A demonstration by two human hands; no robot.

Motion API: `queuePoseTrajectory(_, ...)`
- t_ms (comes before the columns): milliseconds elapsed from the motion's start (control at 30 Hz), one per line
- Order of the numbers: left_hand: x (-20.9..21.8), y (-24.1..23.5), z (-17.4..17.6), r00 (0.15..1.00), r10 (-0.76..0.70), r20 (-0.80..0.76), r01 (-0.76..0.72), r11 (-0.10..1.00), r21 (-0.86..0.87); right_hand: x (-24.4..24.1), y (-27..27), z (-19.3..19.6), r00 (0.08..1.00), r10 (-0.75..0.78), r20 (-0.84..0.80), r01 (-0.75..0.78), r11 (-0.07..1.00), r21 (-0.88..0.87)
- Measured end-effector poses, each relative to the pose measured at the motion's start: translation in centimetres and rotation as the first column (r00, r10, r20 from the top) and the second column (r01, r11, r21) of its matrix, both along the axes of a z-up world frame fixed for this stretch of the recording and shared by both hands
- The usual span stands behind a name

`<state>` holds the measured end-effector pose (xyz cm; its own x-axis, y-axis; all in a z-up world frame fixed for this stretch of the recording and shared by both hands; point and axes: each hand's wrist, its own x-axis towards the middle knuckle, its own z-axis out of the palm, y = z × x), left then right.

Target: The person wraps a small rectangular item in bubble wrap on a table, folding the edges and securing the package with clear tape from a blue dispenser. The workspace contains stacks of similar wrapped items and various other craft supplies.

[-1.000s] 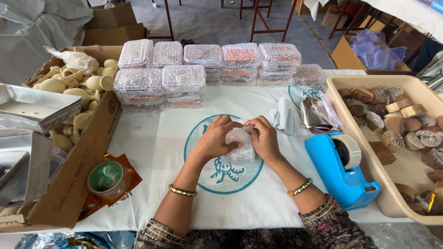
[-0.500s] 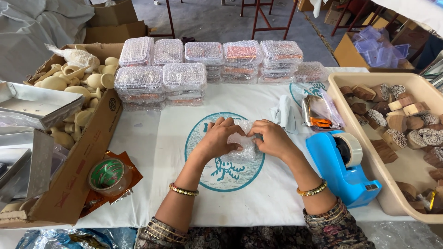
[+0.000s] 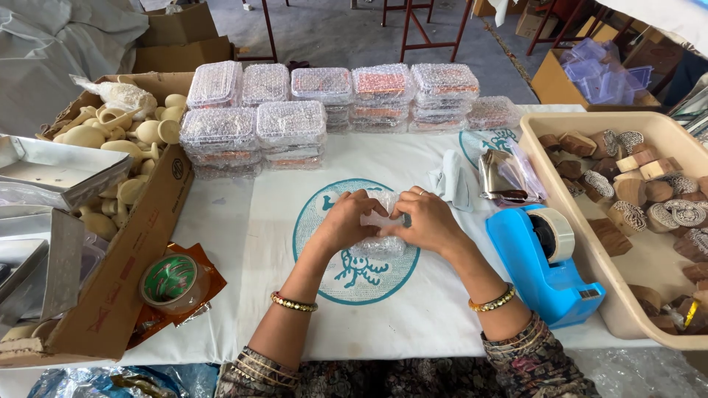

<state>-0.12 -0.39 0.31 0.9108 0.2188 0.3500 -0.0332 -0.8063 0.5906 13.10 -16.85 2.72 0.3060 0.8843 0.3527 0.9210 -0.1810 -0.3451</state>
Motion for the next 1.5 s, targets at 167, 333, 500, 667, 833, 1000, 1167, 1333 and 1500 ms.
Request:
queuePoseTrajectory(167, 0.4, 0.2, -0.5, 0.999, 0.039, 0.033, -0.038, 0.998, -0.053, -0.7, 0.6, 0.5, 0.995, -0.006, -0.103, 0.001, 0.999, -0.046)
queuePoseTrajectory(333, 0.3, -0.1, 0.0, 0.998, 0.058, 0.024, -0.055, 0.993, -0.102, 1.0, 1.5, -2.2, 0.983, -0.045, -0.176, 0.030, 0.996, -0.084)
queuePoseTrajectory(500, 1.2, 1.8, -3.7, 0.996, 0.004, 0.085, 0.012, 0.982, -0.187, 1.5, 2.0, -3.2, 0.949, -0.055, -0.311, 0.038, 0.997, -0.062)
queuePoseTrajectory(667, -0.4, 0.8, 0.5, 0.996, -0.085, 0.030, 0.088, 0.989, -0.119, 1.7, 2.0, -4.0, 0.972, -0.005, -0.235, 0.007, 1.000, 0.004)
queuePoseTrajectory(833, -0.4, 0.5, 0.5, 0.999, -0.038, -0.031, 0.034, 0.991, -0.131, 2.5, 1.1, -3.2, 0.946, -0.032, -0.322, 0.006, 0.997, -0.080)
queuePoseTrajectory(1000, -0.1, 0.6, 0.1, 0.998, -0.038, -0.045, 0.029, 0.981, -0.190, 3.6, 0.7, -4.2, 0.835, 0.133, -0.534, -0.142, 0.990, 0.023)
queuePoseTrajectory(1167, 0.4, 1.1, -1.2, 0.999, -0.023, -0.037, 0.015, 0.978, -0.208, 4.2, 1.3, -6.5, 0.822, 0.068, -0.566, -0.062, 0.998, 0.028)
queuePoseTrajectory(1333, 0.0, 1.1, -1.0, 0.990, 0.115, -0.077, -0.120, 0.991, -0.065, 3.9, 1.4, -5.7, 0.635, 0.015, -0.773, -0.100, 0.993, -0.063)
queuePoseTrajectory(1500, 0.6, 2.2, -2.6, 0.995, 0.030, -0.097, -0.062, 0.939, -0.339, 3.6, 1.0, -4.8, 0.749, 0.133, -0.649, -0.150, 0.988, 0.029)
